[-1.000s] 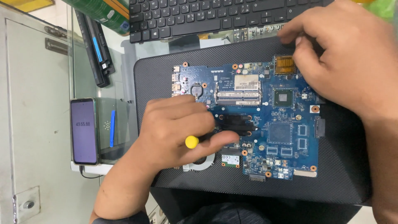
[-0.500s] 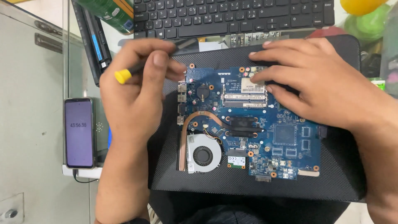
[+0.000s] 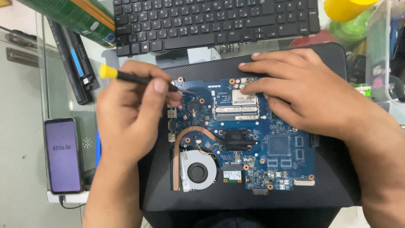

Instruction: Removing a laptop heatsink and cleaning old thermal paste from the motherboard components in preparation for new application.

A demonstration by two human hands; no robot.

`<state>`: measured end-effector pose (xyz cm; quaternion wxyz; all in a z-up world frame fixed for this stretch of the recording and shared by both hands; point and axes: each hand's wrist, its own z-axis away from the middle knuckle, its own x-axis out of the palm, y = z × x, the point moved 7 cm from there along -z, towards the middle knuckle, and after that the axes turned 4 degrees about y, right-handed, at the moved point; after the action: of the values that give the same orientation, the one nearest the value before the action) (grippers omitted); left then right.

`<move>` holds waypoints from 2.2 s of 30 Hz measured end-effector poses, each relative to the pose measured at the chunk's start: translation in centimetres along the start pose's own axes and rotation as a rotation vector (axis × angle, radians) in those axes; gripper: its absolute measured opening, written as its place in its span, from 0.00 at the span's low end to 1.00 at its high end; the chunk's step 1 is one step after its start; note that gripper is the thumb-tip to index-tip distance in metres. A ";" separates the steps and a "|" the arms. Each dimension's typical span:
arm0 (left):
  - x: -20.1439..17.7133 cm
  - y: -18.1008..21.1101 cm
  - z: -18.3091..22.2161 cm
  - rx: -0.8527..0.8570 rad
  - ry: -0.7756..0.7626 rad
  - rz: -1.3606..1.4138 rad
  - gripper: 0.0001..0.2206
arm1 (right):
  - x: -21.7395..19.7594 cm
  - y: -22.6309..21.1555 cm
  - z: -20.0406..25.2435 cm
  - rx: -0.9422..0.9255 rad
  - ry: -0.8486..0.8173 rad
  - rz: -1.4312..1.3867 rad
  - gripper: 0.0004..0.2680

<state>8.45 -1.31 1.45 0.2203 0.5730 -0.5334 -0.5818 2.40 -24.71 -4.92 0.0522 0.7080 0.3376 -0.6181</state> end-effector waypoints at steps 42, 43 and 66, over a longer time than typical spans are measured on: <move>9.9 3.3 3.6 0.343 -0.328 -0.606 0.13 | -6.3 -5.0 -0.2 -0.205 0.220 -0.645 0.18; 10.3 3.1 4.1 0.354 -0.328 -0.611 0.13 | -6.0 -5.1 -0.2 -0.207 0.231 -0.639 0.18; 7.2 11.8 4.8 0.727 -0.096 -0.872 0.18 | -1.6 -4.0 -0.1 0.007 0.002 -0.682 0.12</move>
<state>-1.89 -9.72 7.59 -0.2761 0.7521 -0.4231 -0.4232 0.30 -22.25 -2.02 -0.1604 0.5551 0.5531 -0.6002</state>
